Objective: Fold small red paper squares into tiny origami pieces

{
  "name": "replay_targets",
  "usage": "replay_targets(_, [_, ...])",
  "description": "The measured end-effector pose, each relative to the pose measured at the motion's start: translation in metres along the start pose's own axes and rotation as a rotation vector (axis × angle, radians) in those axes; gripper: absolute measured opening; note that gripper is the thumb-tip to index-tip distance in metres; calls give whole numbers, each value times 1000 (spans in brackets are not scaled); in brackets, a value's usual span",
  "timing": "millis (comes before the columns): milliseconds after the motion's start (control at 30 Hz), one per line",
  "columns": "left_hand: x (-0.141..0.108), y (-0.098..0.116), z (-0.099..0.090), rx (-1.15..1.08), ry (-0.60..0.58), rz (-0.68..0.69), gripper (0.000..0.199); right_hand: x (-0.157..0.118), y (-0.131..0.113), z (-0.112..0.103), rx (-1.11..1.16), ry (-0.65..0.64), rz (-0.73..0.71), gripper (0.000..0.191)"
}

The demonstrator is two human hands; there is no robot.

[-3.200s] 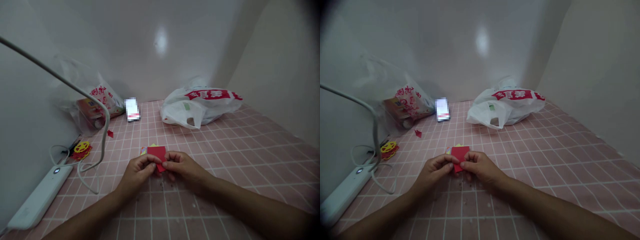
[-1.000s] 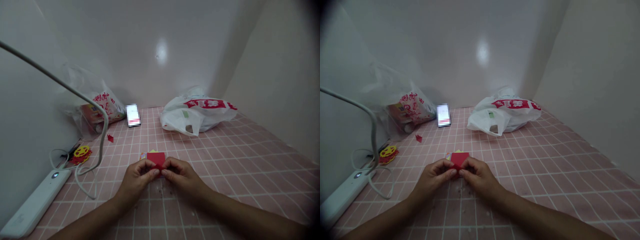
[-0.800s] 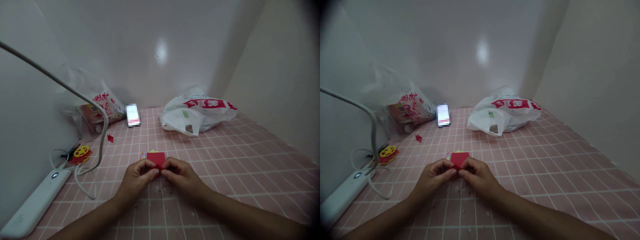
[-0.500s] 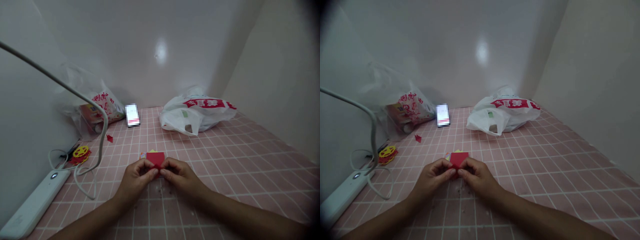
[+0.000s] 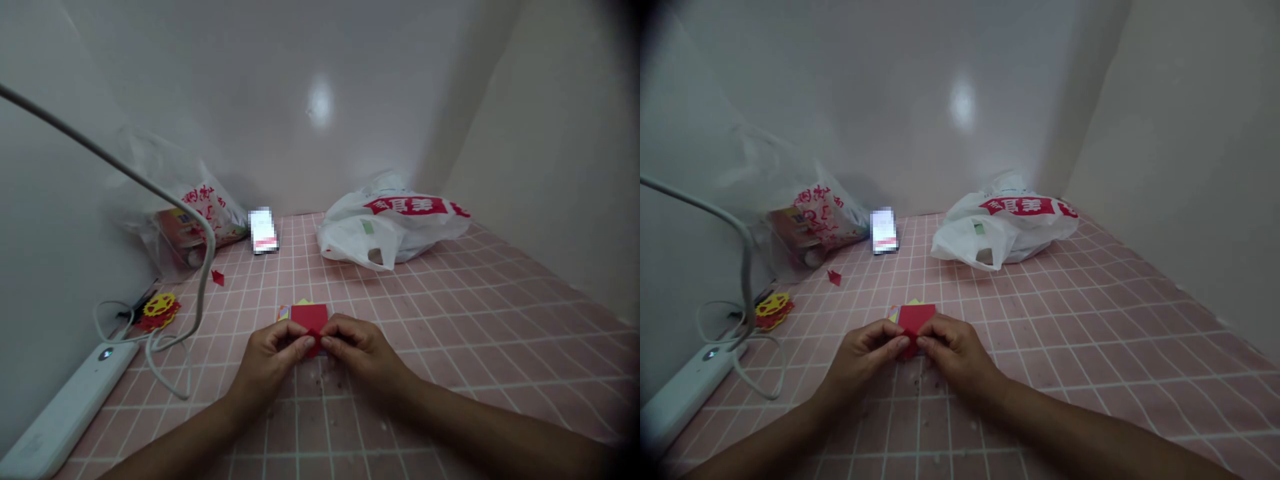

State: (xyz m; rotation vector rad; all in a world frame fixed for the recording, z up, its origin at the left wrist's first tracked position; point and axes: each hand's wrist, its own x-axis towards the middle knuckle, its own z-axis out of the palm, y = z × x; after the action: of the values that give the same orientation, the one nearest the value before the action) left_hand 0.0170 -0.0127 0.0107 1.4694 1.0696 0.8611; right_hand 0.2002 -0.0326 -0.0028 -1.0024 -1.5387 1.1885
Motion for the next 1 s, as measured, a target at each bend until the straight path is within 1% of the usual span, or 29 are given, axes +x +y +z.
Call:
replay_targets(67, [0, -1, 0, 20, 10, 11, 17, -1, 1, 1, 7, -8, 16, 17])
replay_targets(133, [0, -2, -1, 55, 18, 22, 17, -2, 2, 2, 39, 0, 28, 11])
replay_targets(200, [0, -1, -1, 129, 26, 46, 17, -3, 2, 4, 70, 31, 0, 3])
replay_targets(233, [-1, -1, -1, 179, 26, 67, 16, -3, 1, 4, 65, 55, -27, 3])
replay_targets(300, [-2, 0, -1, 279, 17, 127, 13, -3, -1, 4, -28, 93, -88, 5])
replay_targets(367, [-3, 0, -1, 363, 10, 202, 10, -2, -2, 3, -111, 99, -129, 10])
replay_targets(467, [-5, -1, 0, 450, 14, 304, 8, -2, -3, 3, -144, 91, -150, 12])
replay_targets(533, [-5, -1, 0, 483, 15, 343, 7, -3, -3, 3, -148, 93, -153, 12])
replay_targets(633, [-5, 0, 0, 516, 18, 367, 7, -4, -4, 4, -169, 102, -167, 12])
replay_targets(767, [-5, -1, 0, 554, 28, 410, 8, -4, -4, 4, -185, 82, -207, 14])
replay_targets(1000, [-5, -1, 0, 605, 29, 483, 9, -4, 0, 4, -156, 68, -170, 13])
